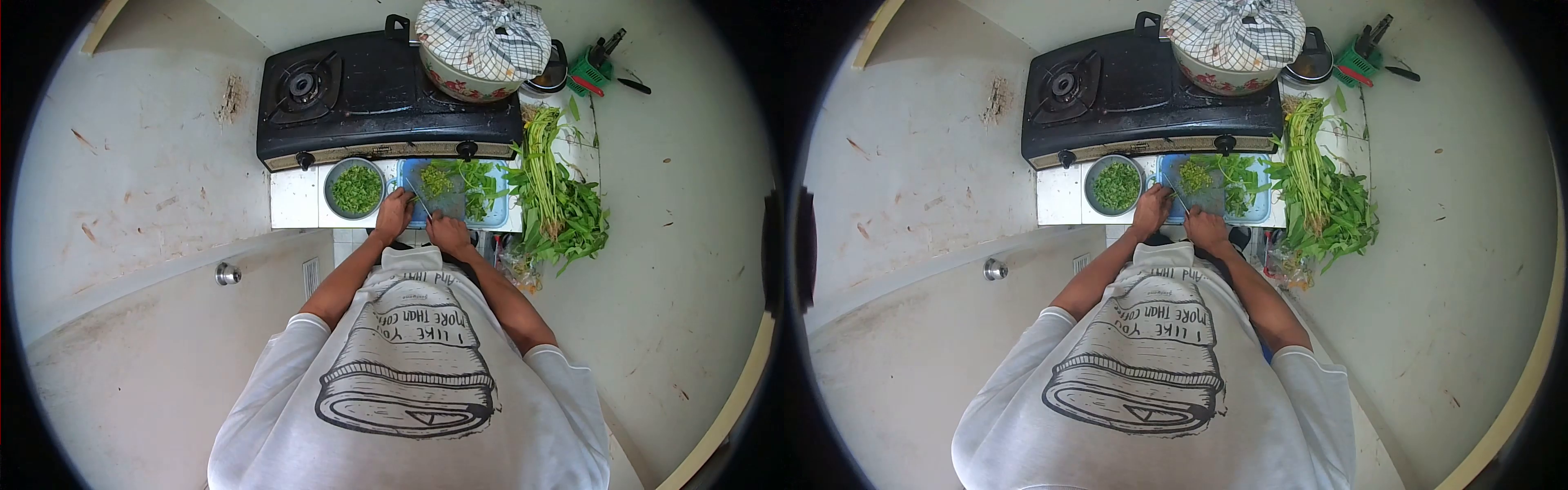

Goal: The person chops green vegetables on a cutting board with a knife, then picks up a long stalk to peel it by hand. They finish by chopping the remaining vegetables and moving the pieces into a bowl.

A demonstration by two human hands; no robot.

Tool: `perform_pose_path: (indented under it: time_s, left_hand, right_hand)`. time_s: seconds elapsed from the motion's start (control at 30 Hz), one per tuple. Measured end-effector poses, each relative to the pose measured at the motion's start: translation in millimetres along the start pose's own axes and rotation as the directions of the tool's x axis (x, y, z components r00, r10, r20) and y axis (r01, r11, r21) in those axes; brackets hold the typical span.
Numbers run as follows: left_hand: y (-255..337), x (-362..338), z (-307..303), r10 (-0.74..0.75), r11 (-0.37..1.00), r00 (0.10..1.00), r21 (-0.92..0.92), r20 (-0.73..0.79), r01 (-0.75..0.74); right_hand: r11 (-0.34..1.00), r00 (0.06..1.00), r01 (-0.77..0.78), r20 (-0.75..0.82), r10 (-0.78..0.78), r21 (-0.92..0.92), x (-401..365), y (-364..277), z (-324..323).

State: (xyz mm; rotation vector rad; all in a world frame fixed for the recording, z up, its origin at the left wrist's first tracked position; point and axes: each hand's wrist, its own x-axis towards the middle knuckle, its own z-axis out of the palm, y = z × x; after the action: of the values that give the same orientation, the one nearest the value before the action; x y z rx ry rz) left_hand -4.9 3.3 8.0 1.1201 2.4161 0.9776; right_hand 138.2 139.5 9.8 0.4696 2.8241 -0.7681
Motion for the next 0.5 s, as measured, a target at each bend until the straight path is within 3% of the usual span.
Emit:
perform_pose_path:
  time_s: [0.33,0.5]
  left_hand:
    - [6.5,1.0,-5.5,-0.007,1.000,1.000,-0.011,0.004,0.007]
    - [5.5,1.0,-4.5,0.000,1.000,1.000,-0.013,-0.001,0.000]
  right_hand:
    - [0.999,0.998,-0.049,0.033,0.049,0.019,4.2,-5.6,4.6]
    - [0.999,0.999,-0.031,-0.025,0.031,0.026,14.5,-6.1,10.0]
